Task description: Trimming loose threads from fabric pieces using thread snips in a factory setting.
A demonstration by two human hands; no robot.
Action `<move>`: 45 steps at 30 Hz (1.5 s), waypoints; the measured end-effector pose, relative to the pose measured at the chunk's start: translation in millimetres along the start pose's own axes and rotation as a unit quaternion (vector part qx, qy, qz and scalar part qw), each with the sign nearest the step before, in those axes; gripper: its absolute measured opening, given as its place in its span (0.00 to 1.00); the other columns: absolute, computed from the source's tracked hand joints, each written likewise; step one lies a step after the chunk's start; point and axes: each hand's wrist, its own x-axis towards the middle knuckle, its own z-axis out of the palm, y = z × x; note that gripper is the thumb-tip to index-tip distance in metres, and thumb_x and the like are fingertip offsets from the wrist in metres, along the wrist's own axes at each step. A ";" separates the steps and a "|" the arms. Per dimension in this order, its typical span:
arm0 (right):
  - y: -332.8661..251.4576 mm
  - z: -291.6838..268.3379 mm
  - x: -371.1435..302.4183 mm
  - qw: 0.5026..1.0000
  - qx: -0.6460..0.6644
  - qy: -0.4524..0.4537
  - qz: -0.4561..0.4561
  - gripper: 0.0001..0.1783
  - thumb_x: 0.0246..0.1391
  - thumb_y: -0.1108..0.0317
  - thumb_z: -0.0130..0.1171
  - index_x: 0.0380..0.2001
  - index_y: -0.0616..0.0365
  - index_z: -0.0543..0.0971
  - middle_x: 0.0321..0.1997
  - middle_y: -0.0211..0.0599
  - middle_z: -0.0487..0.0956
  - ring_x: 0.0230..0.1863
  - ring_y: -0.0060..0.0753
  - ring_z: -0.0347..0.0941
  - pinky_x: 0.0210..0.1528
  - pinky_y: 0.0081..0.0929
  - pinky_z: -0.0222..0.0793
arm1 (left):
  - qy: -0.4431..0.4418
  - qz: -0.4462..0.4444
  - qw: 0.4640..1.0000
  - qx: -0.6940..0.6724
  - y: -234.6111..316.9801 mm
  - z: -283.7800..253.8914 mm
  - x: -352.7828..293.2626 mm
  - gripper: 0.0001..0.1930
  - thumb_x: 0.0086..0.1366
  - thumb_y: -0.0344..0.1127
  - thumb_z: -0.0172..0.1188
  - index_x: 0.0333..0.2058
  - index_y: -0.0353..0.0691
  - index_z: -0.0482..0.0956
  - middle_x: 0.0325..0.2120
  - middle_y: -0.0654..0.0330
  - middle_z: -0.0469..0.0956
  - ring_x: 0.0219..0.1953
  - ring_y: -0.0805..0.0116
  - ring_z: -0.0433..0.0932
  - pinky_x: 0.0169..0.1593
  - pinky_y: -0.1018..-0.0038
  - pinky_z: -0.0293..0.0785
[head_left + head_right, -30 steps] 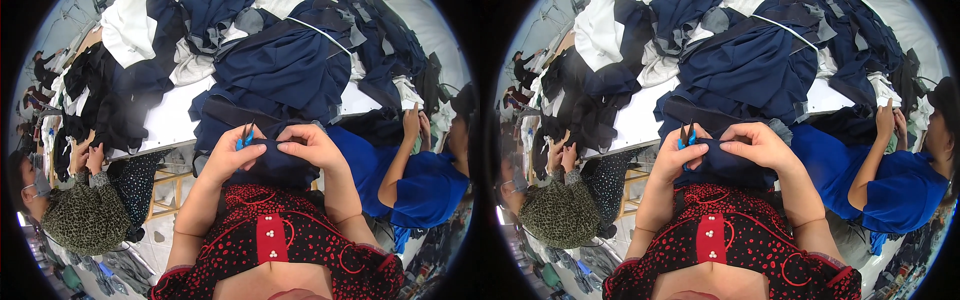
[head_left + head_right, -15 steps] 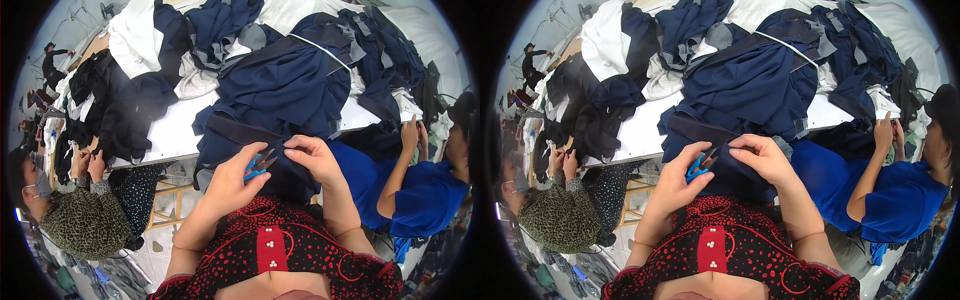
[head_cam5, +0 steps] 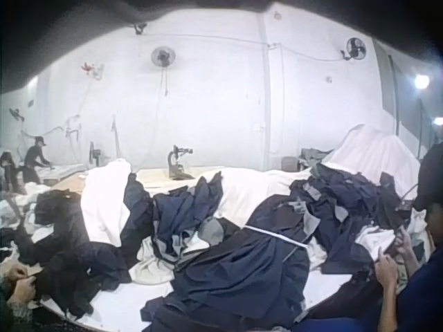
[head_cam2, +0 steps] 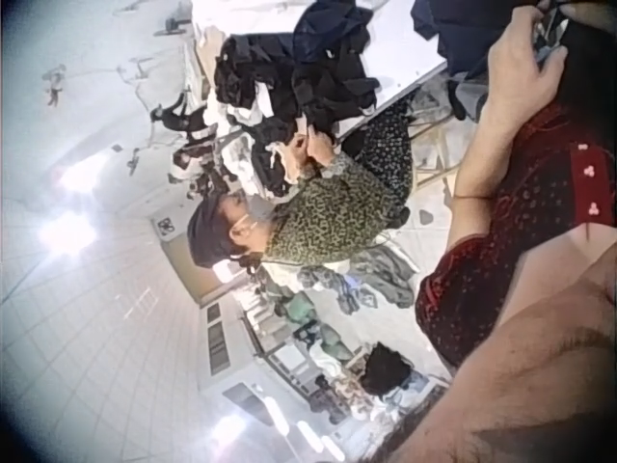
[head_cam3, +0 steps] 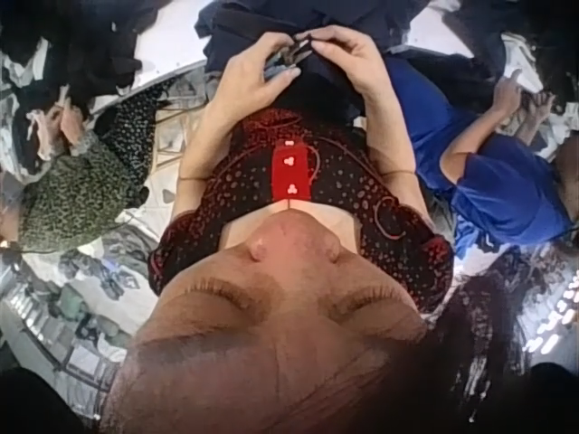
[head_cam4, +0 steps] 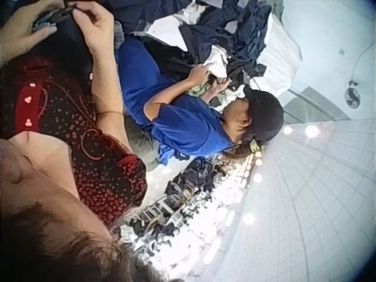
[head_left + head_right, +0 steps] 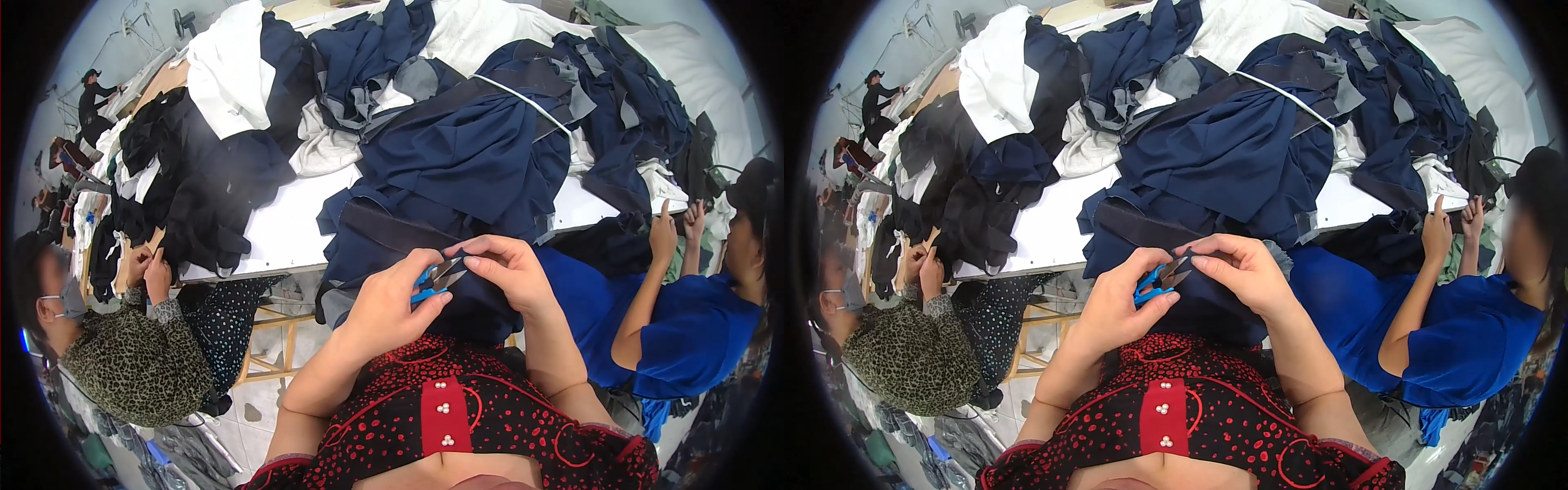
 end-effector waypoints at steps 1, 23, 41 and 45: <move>-0.3 0.2 -0.3 1.000 0.005 0.003 0.012 0.07 0.54 0.77 0.55 0.37 0.66 0.78 0.44 0.38 0.79 0.42 0.20 0.73 0.47 0.18 0.68 | -0.003 0.002 1.000 0.005 0.6 -0.1 0.6 0.18 0.54 0.32 0.63 0.43 0.37 0.70 0.30 0.55 0.75 0.29 0.64 0.76 0.35 0.74 0.72; -0.2 6.0 -11.3 0.980 -0.177 0.057 -0.073 0.07 0.52 0.76 0.58 0.35 0.68 0.77 0.31 0.33 0.76 0.32 0.17 0.72 0.33 0.15 0.66 | 0.042 0.084 0.990 0.102 -2.6 10.2 1.2 0.17 0.56 0.33 0.62 0.43 0.37 0.69 0.29 0.52 0.76 0.29 0.56 0.78 0.32 0.71 0.74; -3.0 7.8 -10.9 0.948 -0.283 0.044 -0.142 0.06 0.48 0.77 0.58 0.31 0.66 0.78 0.31 0.42 0.79 0.33 0.34 0.76 0.36 0.24 0.69 | -0.017 -0.072 0.980 -0.187 -16.9 13.3 -5.1 0.12 0.60 0.31 0.58 0.40 0.34 0.70 0.28 0.57 0.77 0.31 0.75 0.74 0.38 0.79 0.70; 1.1 4.0 -13.5 0.966 -0.223 0.033 -0.124 0.06 0.50 0.76 0.58 0.32 0.67 0.78 0.29 0.38 0.77 0.30 0.25 0.73 0.33 0.19 0.66 | 0.014 -0.003 0.983 -0.182 -19.1 17.2 -5.9 0.13 0.58 0.30 0.60 0.40 0.34 0.69 0.26 0.56 0.78 0.30 0.72 0.77 0.36 0.76 0.72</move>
